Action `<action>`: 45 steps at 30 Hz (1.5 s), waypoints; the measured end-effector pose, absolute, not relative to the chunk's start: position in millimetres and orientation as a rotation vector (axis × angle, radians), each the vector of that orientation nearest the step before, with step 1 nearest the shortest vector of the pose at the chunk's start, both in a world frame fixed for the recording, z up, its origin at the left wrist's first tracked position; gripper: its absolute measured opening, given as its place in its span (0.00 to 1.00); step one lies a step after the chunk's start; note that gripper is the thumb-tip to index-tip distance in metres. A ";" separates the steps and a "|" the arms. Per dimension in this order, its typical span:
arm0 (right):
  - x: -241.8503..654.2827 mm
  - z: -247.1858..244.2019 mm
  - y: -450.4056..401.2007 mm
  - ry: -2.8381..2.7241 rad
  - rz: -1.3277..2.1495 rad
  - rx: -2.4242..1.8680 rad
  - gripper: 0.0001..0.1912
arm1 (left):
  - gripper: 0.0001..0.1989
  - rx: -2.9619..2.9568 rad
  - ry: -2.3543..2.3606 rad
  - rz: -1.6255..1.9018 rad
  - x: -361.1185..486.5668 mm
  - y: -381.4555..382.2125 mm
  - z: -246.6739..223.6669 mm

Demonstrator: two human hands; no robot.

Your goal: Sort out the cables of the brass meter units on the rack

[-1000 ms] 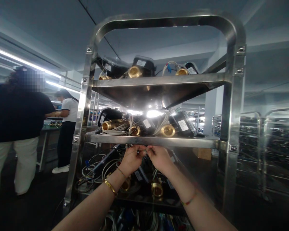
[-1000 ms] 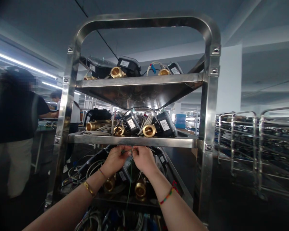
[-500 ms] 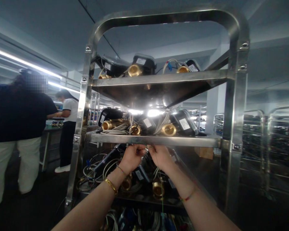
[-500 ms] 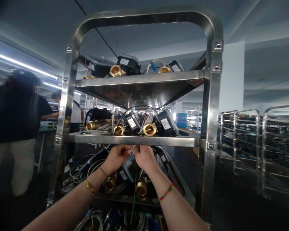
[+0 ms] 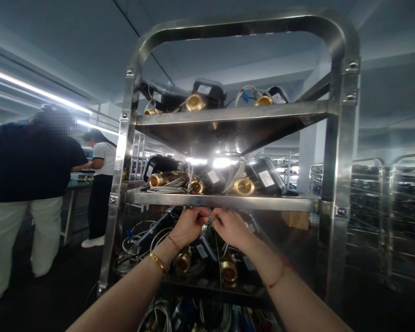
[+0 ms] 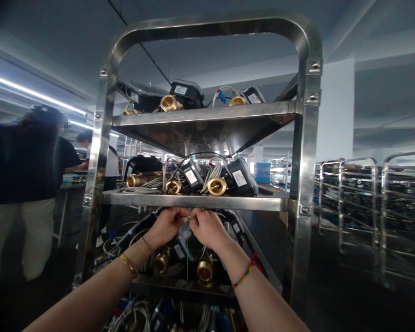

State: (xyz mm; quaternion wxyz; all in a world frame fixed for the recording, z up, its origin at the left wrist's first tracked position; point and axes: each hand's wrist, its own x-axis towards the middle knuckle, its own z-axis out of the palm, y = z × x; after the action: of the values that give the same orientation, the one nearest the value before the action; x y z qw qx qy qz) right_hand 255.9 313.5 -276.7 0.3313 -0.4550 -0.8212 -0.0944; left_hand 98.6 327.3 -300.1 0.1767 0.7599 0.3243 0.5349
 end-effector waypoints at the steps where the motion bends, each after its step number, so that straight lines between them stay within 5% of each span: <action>1: 256.2 -277.5 313.9 -2.137 -0.220 -1.181 0.08 | 0.09 2.130 0.912 1.502 98.7 327.3 -300.3; 16: 263.6 -272.2 317.1 -1.828 -0.178 -1.322 0.18 | 0.07 1.752 0.993 1.664 98.6 351.8 -307.4; 30: 236.4 -291.8 320.0 -1.955 -0.209 -1.235 0.13 | 0.03 1.461 0.658 1.663 98.9 341.1 -306.4; 35: 235.5 -283.4 325.3 -2.001 0.195 -1.099 0.15 | 0.08 1.787 0.749 1.636 91.0 339.0 -307.5; 42: 241.3 -271.1 343.5 -2.020 -0.184 -0.934 0.17 | 0.12 2.659 1.204 1.382 73.9 341.0 -278.6; 45: 241.5 -277.0 359.1 -1.942 0.020 -0.944 0.11 | 0.12 2.820 1.476 1.117 75.4 336.6 -266.8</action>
State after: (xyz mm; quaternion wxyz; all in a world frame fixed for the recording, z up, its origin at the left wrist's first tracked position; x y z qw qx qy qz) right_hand 241.5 359.1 -277.0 0.4716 -0.3854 -0.7931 0.0083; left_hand 75.4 336.6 -266.8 -0.1154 0.8304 0.4348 0.3288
